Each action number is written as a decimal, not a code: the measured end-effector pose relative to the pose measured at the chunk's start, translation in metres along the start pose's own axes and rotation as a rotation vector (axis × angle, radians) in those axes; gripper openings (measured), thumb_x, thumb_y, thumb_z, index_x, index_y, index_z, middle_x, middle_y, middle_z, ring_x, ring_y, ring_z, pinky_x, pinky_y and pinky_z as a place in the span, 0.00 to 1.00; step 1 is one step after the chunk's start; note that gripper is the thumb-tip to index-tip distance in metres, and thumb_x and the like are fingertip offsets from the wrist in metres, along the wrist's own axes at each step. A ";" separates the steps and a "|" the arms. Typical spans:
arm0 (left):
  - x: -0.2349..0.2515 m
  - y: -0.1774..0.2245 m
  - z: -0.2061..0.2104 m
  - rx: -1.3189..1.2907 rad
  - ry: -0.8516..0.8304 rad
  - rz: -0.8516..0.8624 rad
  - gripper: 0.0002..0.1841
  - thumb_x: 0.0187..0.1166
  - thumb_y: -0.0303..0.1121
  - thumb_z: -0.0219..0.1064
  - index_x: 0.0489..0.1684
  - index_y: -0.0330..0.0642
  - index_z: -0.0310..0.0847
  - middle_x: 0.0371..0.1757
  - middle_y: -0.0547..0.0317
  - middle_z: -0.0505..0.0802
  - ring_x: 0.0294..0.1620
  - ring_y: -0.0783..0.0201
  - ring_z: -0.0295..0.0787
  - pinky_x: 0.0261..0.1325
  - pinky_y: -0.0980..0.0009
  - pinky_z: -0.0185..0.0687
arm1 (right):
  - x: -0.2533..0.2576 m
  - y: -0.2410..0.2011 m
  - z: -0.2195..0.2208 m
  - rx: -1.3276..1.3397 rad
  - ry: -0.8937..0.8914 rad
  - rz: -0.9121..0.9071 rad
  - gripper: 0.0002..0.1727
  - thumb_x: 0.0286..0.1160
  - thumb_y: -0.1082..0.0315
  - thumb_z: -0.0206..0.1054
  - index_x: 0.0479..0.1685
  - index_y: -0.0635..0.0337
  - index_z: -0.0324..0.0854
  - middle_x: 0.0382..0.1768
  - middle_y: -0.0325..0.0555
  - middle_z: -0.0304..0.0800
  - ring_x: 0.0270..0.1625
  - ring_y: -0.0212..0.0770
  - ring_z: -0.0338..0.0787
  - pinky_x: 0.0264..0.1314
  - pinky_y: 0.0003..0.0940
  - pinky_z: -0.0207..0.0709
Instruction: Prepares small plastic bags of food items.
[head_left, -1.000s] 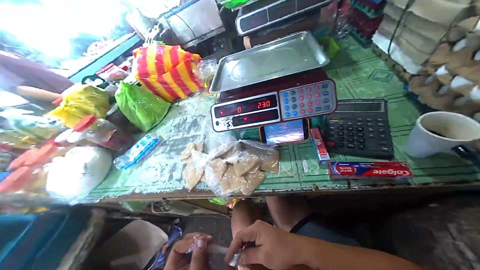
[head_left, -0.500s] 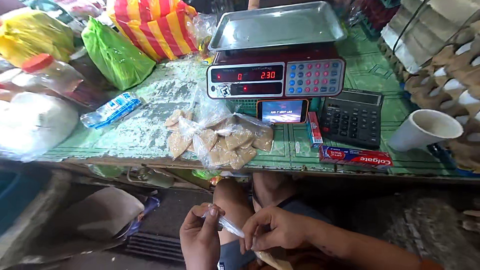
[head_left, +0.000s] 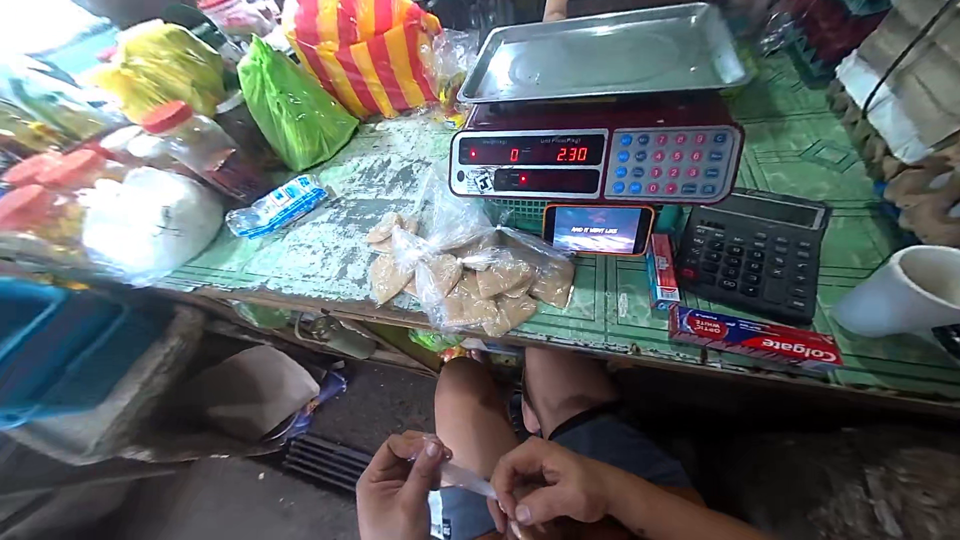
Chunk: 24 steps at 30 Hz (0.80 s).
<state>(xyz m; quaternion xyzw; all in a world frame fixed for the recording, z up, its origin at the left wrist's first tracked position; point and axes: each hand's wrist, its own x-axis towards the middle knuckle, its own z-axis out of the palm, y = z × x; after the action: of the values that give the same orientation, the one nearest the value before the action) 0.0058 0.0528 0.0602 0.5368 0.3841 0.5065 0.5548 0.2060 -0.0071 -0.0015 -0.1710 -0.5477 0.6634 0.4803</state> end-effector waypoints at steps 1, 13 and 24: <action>-0.002 0.002 -0.001 0.029 -0.038 0.023 0.04 0.74 0.31 0.76 0.32 0.55 0.89 0.34 0.68 0.96 0.28 0.76 0.91 0.32 0.80 0.88 | 0.000 -0.002 0.002 0.002 0.018 0.010 0.15 0.81 0.58 0.62 0.42 0.63 0.82 0.39 0.44 0.92 0.40 0.32 0.91 0.44 0.31 0.86; -0.023 0.007 0.012 0.099 -0.123 0.259 0.03 0.76 0.36 0.76 0.41 0.59 0.92 0.41 0.73 0.95 0.36 0.77 0.93 0.39 0.81 0.90 | -0.007 -0.010 0.013 -0.645 0.126 0.031 0.18 0.91 0.62 0.57 0.46 0.67 0.89 0.60 0.55 0.91 0.64 0.43 0.89 0.70 0.38 0.80; -0.019 0.035 0.013 0.171 -0.157 0.459 0.05 0.81 0.38 0.72 0.47 0.63 0.90 0.45 0.82 0.93 0.41 0.81 0.91 0.42 0.85 0.88 | 0.002 0.004 0.010 -0.836 0.224 -0.269 0.14 0.87 0.66 0.60 0.46 0.67 0.89 0.50 0.53 0.94 0.58 0.46 0.91 0.69 0.41 0.80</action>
<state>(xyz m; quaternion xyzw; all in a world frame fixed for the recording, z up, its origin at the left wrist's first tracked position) 0.0092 0.0285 0.0945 0.6926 0.2495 0.5417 0.4057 0.1961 -0.0109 -0.0016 -0.3483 -0.7304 0.2945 0.5084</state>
